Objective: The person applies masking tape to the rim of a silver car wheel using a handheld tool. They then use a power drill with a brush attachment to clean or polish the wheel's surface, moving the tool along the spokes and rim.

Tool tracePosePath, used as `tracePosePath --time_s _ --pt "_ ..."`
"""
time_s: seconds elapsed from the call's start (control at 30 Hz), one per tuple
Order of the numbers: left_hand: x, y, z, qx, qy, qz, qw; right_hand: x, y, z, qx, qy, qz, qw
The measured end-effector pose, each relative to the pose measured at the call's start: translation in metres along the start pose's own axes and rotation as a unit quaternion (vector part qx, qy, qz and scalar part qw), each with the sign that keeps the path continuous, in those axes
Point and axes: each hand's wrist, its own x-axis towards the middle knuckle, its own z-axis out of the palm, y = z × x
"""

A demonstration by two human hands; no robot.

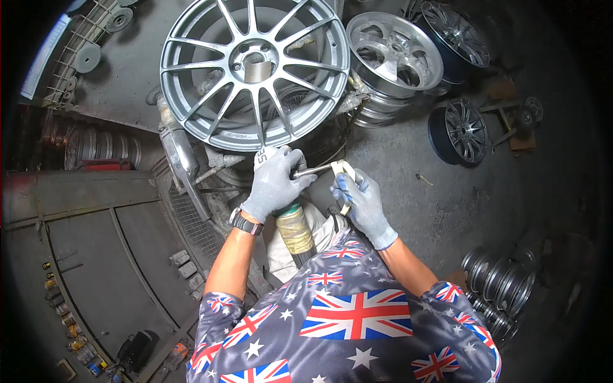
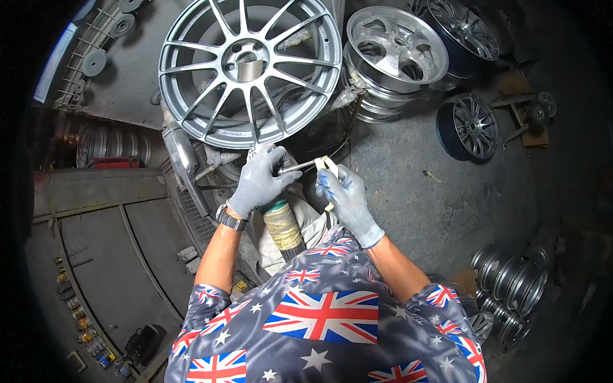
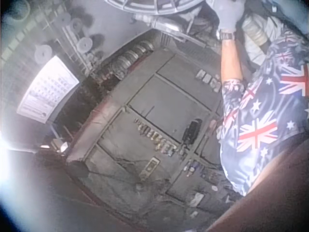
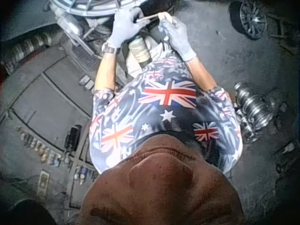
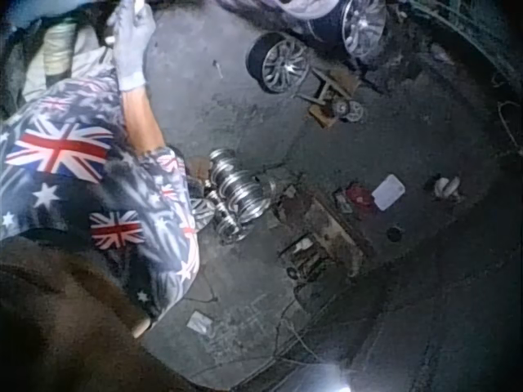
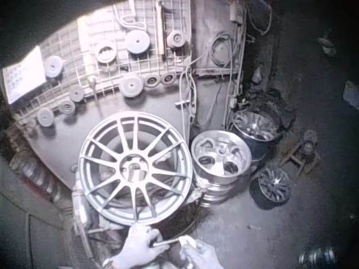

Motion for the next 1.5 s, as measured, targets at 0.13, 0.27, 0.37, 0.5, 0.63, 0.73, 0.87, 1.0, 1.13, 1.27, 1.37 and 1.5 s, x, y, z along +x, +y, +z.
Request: tracePosePath --time_s 0.13,0.27,0.37,0.5,0.63,0.73,0.87,1.0,1.13,1.27,1.37,1.5 --pt "0.002 0.005 -0.002 -0.012 -0.024 0.000 1.000 -0.002 0.016 -0.017 0.039 -0.027 -0.002 0.999" --pt "0.005 0.000 -0.003 0.000 -0.046 -0.006 0.999 -0.012 -0.003 -0.007 0.004 -0.004 0.024 1.000" --pt "0.001 -0.015 0.007 -0.042 -0.005 0.063 0.997 -0.014 -0.019 -0.031 -0.121 -0.035 0.017 0.992" --pt "0.008 -0.017 0.000 -0.049 -0.098 -0.011 0.994 0.007 -0.015 -0.048 -0.281 -0.047 -0.003 0.959" --pt "0.009 -0.009 -0.008 -0.074 -0.104 -0.027 0.991 0.038 0.011 -0.060 -0.362 -0.051 -0.017 0.931" --pt "0.009 -0.015 -0.005 -0.057 -0.083 -0.016 0.995 0.059 0.033 -0.048 -0.299 0.012 -0.179 0.937" --pt "0.006 -0.025 -0.003 -0.094 -0.079 -0.019 0.992 0.040 -0.014 -0.014 -0.061 -0.131 -0.066 0.987" --pt "0.005 -0.024 -0.003 -0.049 -0.060 0.012 0.997 0.050 -0.016 -0.011 -0.149 -0.115 -0.057 0.980" --pt "0.006 -0.019 -0.010 0.003 -0.077 0.009 0.997 0.064 -0.001 -0.025 -0.151 -0.079 -0.120 0.978" --pt "0.006 -0.020 -0.013 -0.037 -0.089 -0.031 0.995 0.073 -0.012 -0.065 -0.078 0.064 -0.187 0.977" --pt "0.004 -0.024 -0.011 -0.052 -0.056 -0.008 0.997 0.067 -0.027 -0.082 -0.133 0.074 -0.147 0.977" --pt "0.004 -0.017 -0.011 -0.054 -0.028 0.028 0.998 0.070 0.006 -0.059 -0.171 0.009 -0.086 0.981"
